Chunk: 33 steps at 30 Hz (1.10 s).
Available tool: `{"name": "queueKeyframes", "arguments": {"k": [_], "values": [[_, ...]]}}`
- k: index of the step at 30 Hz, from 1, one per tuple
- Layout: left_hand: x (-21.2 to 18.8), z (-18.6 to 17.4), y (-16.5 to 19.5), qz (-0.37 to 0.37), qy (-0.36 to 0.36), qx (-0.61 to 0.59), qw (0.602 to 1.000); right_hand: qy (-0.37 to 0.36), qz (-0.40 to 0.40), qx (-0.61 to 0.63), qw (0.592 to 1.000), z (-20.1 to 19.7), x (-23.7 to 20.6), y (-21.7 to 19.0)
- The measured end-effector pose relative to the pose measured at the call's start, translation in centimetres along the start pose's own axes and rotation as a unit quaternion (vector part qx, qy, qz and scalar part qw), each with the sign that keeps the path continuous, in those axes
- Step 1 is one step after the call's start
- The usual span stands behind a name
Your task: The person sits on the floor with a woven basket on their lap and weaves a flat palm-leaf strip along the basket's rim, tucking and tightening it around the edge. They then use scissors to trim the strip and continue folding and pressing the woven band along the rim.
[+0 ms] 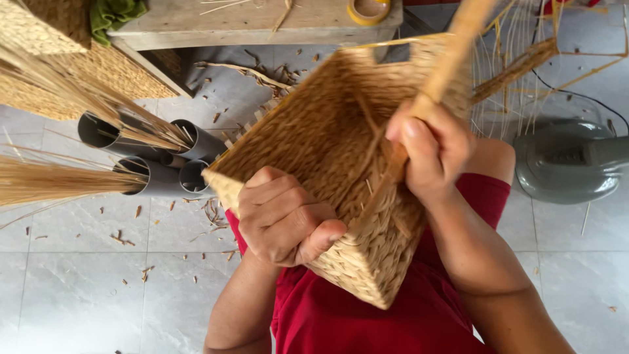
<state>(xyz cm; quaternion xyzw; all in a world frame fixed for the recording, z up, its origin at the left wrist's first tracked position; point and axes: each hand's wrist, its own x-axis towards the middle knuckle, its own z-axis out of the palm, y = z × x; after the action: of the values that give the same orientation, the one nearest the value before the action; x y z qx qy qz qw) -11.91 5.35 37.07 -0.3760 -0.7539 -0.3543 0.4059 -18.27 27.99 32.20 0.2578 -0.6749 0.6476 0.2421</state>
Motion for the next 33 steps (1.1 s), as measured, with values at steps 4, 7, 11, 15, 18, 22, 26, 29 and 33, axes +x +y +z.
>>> {"name": "queueKeyframes", "arguments": {"k": [4, 7, 11, 15, 18, 22, 26, 29, 33], "values": [[-1.3, 0.3, -5.9, 0.063, 0.023, 0.058, 0.996, 0.063, 0.031, -0.077, 0.995, 1.8, -0.5, -0.9], [-3.2, 1.3, -11.4, -0.059, 0.012, 0.098, 0.993, 0.007, 0.07, -0.094, 0.993, 4.0, 0.0, 0.9], [-8.0, 2.1, -15.4, -0.185, 0.038, 0.103, 0.977, -0.07, 0.064, -0.19, 0.977, 7.6, 0.0, 3.9], [-11.9, 2.1, -14.9, -0.393, 0.133, 0.047, 0.909, -0.119, 0.1, -0.251, 0.956, 9.7, 0.0, 5.3], [-13.4, 1.7, -11.3, -0.469, 0.191, 0.013, 0.862, -0.131, 0.124, -0.223, 0.958, 9.6, 0.6, 5.8], [-14.4, 1.9, -5.7, -0.363, 0.049, 0.092, 0.926, -0.159, 0.19, -0.183, 0.951, 9.4, 1.3, 6.1], [-14.2, 3.6, -4.6, -0.359, 0.003, 0.203, 0.911, -0.171, 0.182, -0.178, 0.952, 9.4, 1.1, 5.7], [-14.1, 3.8, -4.6, -0.371, 0.027, 0.172, 0.912, -0.176, 0.185, -0.163, 0.953, 9.3, 0.8, 5.4], [-14.8, 3.1, -4.3, -0.397, 0.025, 0.106, 0.911, -0.178, 0.18, -0.149, 0.956, 8.7, 0.4, 5.8]]}}
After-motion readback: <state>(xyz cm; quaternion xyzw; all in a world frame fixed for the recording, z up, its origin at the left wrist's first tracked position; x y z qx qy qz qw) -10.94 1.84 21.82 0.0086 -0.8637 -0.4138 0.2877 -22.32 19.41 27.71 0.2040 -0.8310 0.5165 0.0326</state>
